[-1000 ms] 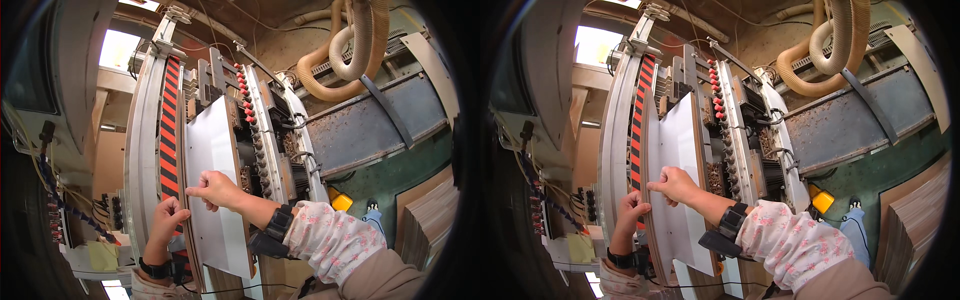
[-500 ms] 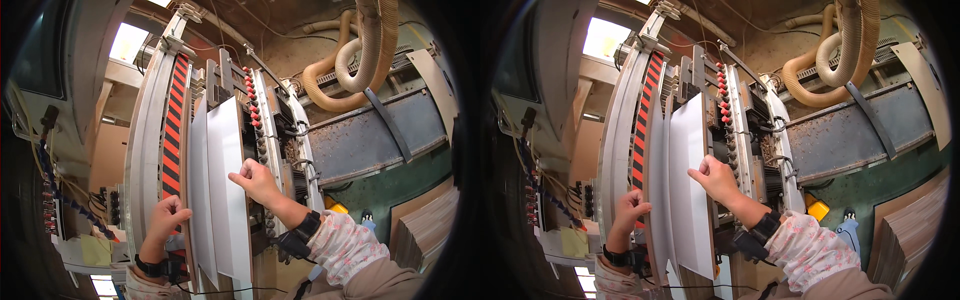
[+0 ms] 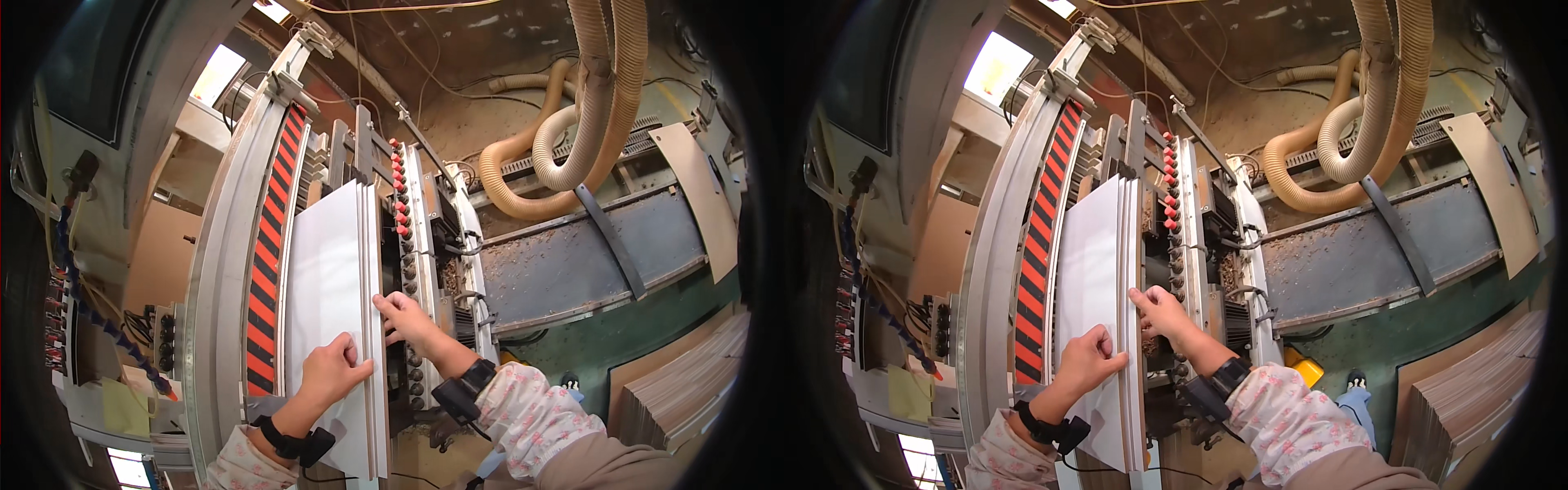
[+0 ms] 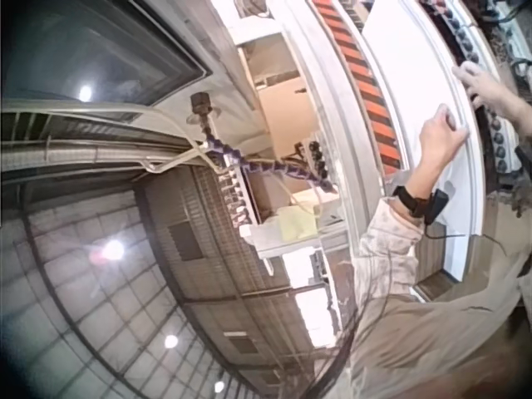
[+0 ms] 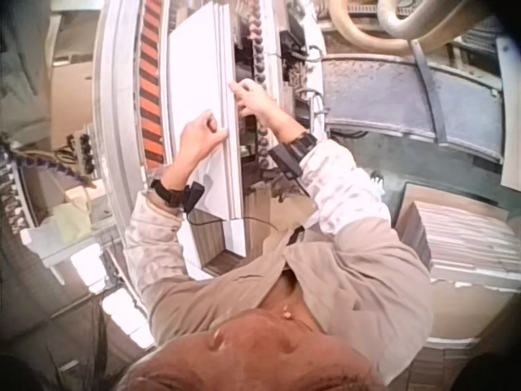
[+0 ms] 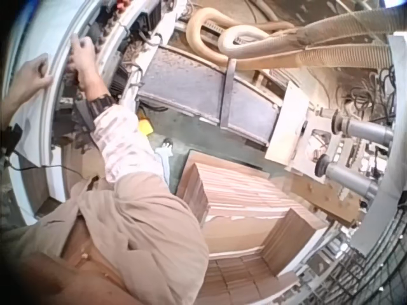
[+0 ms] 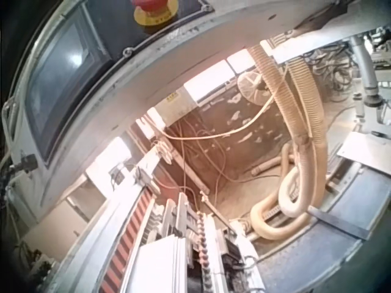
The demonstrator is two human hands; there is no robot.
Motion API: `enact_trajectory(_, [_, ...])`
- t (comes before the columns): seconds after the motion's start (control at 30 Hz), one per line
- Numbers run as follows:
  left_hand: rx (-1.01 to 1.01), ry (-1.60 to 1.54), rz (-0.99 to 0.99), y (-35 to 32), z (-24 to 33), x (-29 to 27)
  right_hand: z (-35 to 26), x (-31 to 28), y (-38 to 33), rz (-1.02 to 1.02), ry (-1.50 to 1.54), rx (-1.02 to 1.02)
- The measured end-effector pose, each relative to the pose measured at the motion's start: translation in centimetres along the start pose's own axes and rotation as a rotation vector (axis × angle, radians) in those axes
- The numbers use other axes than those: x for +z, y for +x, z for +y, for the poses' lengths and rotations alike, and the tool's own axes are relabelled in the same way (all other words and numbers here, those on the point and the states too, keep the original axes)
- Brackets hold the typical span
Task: The person repeatedly picks up white rectangular wood panels from a stack and feeds them into an edge banding machine. After the machine processes the panel, the person retrieves it and places it onto a growing stack of finished panels.
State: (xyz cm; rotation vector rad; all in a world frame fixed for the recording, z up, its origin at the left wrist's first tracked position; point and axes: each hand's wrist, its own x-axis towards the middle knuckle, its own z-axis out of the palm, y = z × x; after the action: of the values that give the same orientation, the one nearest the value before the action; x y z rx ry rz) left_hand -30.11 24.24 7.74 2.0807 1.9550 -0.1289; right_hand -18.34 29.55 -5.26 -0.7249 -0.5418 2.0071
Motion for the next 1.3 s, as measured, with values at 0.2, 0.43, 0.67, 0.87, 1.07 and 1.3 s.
enact_trajectory(0.2, [-0.067, -0.004, 0.04, -0.3, 0.0, 0.9, -0.2, 0.6, 0.3, 0.064, -0.112, -0.014])
enact_trajectory(0.43, [-0.039, 0.095, 0.152, -0.7, 1.3, -0.2, -1.0, -0.8, 1.3, 0.039, -0.273, -0.17])
enact_trajectory(0.67, [-0.094, -0.044, 0.156, -2.0, 0.1, -3.9, -1.4, -0.9, 0.2, 0.181, -0.315, -0.178])
enact_trajectory(0.87, [-0.058, -0.089, 0.154, -2.4, -0.5, -3.7, -0.5, -0.4, -3.2, 0.021, -0.031, 0.043])
enact_trajectory(1.07, [-0.029, -0.09, 0.148, -1.2, -0.9, -3.7, -1.0, -0.7, -3.2, -0.024, -0.068, 0.08])
enact_trajectory(1.3, [-0.023, -0.28, 0.066, 1.5, -8.1, 1.8, -1.7, -11.3, -18.1, 0.203, 0.131, -0.129])
